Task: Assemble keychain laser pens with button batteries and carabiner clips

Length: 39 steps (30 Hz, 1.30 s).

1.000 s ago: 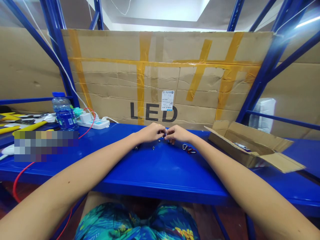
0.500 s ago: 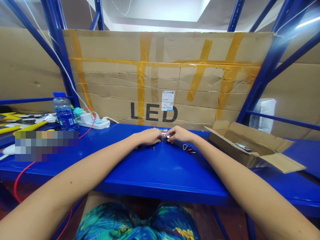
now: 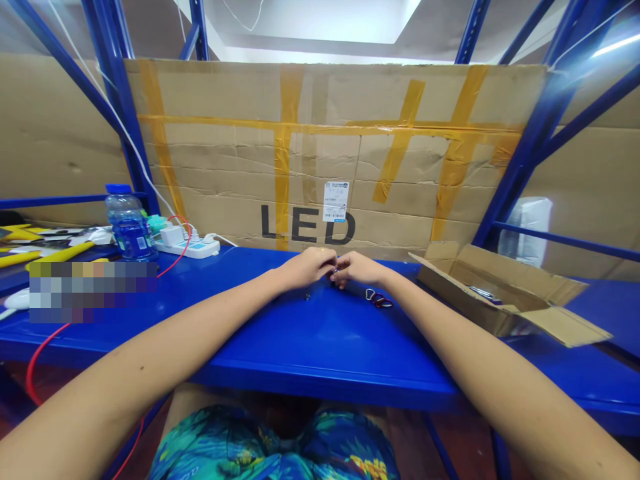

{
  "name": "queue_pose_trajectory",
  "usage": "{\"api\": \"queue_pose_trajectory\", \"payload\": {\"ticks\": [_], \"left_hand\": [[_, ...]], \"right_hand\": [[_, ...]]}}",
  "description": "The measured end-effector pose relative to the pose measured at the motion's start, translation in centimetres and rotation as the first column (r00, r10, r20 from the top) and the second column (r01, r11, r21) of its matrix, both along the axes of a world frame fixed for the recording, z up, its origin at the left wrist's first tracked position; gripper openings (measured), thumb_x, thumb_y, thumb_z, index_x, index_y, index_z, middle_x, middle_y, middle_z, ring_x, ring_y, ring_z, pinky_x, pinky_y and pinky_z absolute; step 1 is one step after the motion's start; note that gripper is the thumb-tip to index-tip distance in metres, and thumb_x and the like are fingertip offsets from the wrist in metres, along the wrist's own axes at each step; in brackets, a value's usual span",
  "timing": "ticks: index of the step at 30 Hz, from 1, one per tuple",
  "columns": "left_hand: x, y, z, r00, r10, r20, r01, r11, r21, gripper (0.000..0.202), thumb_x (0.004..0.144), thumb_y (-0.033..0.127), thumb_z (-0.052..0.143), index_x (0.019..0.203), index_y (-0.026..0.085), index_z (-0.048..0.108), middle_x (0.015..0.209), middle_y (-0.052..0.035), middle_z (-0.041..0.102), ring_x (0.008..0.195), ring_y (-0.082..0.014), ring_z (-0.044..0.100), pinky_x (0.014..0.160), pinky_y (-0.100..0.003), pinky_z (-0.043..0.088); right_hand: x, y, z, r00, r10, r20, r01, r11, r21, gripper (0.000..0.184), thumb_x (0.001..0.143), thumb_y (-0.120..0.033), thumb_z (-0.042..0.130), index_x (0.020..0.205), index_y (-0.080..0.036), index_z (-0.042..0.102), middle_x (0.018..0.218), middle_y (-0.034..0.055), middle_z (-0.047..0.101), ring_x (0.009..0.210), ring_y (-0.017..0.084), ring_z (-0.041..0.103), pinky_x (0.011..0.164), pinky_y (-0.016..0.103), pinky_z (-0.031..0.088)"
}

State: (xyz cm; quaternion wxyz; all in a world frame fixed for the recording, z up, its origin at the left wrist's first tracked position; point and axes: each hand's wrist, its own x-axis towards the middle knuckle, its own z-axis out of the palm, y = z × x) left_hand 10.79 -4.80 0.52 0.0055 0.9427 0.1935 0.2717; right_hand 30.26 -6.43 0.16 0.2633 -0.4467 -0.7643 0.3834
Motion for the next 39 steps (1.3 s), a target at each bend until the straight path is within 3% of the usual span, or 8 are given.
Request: {"api": "queue_pose_trajectory", "payload": {"ticks": [9, 19, 25, 30, 33, 35, 37, 39], "left_hand": [[-0.4, 0.3, 0.1, 0.999, -0.038, -0.036, 0.039, 0.999, 0.01, 0.008, 0.085, 0.014, 0.058, 0.086, 0.016, 0.066, 0.087, -0.0052, 0.069, 0.082, -0.0162, 0.061, 0.074, -0.028, 0.044], [-0.2, 1.4, -0.6, 0.981, 0.16, 0.113, -0.11, 0.927, -0.358, 0.019, 0.074, 0.025, 0.071, 0.09, 0.013, 0.07, 0.088, -0.0065, 0.072, 0.081, -0.0173, 0.063, 0.072, -0.028, 0.046], [-1.0, 2.2, 0.1, 0.991, 0.081, 0.109, -0.014, 0.859, -0.511, 0.021, 0.073, 0.029, 0.072, 0.087, 0.013, 0.074, 0.082, -0.0056, 0.074, 0.079, -0.0173, 0.065, 0.072, -0.029, 0.047], [-1.8, 2.6, 0.6, 0.994, 0.013, 0.105, 0.042, 0.864, -0.501, 0.019, 0.071, 0.025, 0.073, 0.087, 0.015, 0.075, 0.087, -0.0053, 0.074, 0.084, -0.0176, 0.065, 0.078, -0.03, 0.048], [-2.0, 3.0, 0.6, 0.989, 0.003, 0.145, 0.07, 0.863, -0.5, 0.016, 0.076, 0.023, 0.069, 0.089, 0.014, 0.073, 0.088, -0.0056, 0.074, 0.087, -0.0171, 0.065, 0.083, -0.031, 0.048], [-1.9, 3.3, 0.5, 0.981, 0.026, 0.191, 0.074, 0.864, -0.498, 0.016, 0.081, 0.024, 0.065, 0.091, 0.013, 0.07, 0.088, -0.0059, 0.073, 0.086, -0.0166, 0.065, 0.083, -0.032, 0.049], [-1.8, 3.5, 0.3, 0.969, 0.056, 0.241, 0.076, 0.859, -0.507, 0.013, 0.083, 0.023, 0.062, 0.091, 0.012, 0.067, 0.089, -0.0065, 0.072, 0.086, -0.016, 0.065, 0.083, -0.032, 0.05], [-1.8, 3.6, 0.1, 0.956, 0.088, 0.281, 0.081, 0.839, -0.538, 0.01, 0.085, 0.02, 0.059, 0.091, 0.012, 0.064, 0.091, -0.0074, 0.072, 0.086, -0.0153, 0.065, 0.082, -0.032, 0.051]], "right_hand": [[-0.1, 0.1, -0.6, 0.989, -0.018, -0.15, 0.006, 0.997, -0.08, 0.011, 0.065, -0.019, 0.075, 0.073, -0.014, 0.068, 0.065, -0.0004, 0.065, 0.061, 0.012, 0.059, 0.066, 0.028, 0.053], [-1.6, 0.0, -1.4, 0.959, -0.064, -0.277, 0.031, 0.992, -0.121, 0.024, 0.058, -0.005, 0.07, 0.079, -0.015, 0.061, 0.064, -0.0017, 0.063, 0.064, 0.013, 0.061, 0.064, 0.027, 0.052], [-2.6, -0.5, -1.7, 0.9, -0.141, -0.412, 0.07, 0.981, -0.181, 0.019, 0.065, -0.005, 0.071, 0.08, -0.013, 0.062, 0.064, 0.0007, 0.063, 0.063, 0.013, 0.062, 0.062, 0.025, 0.052], [-3.3, -0.8, -1.3, 0.862, -0.17, -0.478, 0.086, 0.978, -0.191, 0.021, 0.068, -0.004, 0.071, 0.085, -0.012, 0.061, 0.07, 0.0033, 0.065, 0.065, 0.013, 0.062, 0.061, 0.024, 0.051], [-3.6, -1.1, -0.8, 0.871, -0.311, -0.381, 0.298, 0.95, -0.094, 0.03, 0.072, -0.006, 0.068, 0.099, -0.014, 0.057, 0.076, 0.0043, 0.066, 0.064, 0.015, 0.062, 0.054, 0.026, 0.049], [-4.0, -1.6, -0.4, 0.896, -0.401, -0.189, 0.417, 0.908, 0.047, 0.023, 0.078, -0.015, 0.067, 0.098, -0.015, 0.055, 0.072, 0.0033, 0.065, 0.059, 0.015, 0.059, 0.048, 0.026, 0.043], [-4.6, -2.3, -0.1, 0.925, -0.375, 0.051, 0.359, 0.912, 0.201, 0.013, 0.083, -0.027, 0.065, 0.086, -0.016, 0.057, 0.067, 0.0033, 0.063, 0.057, 0.014, 0.056, 0.049, 0.026, 0.039], [-5.5, -3.2, -0.1, 0.934, -0.279, 0.222, 0.204, 0.929, 0.309, 0.021, 0.083, -0.035, 0.064, 0.074, -0.017, 0.058, 0.069, 0.0045, 0.064, 0.061, 0.015, 0.056, 0.053, 0.026, 0.038]]}}
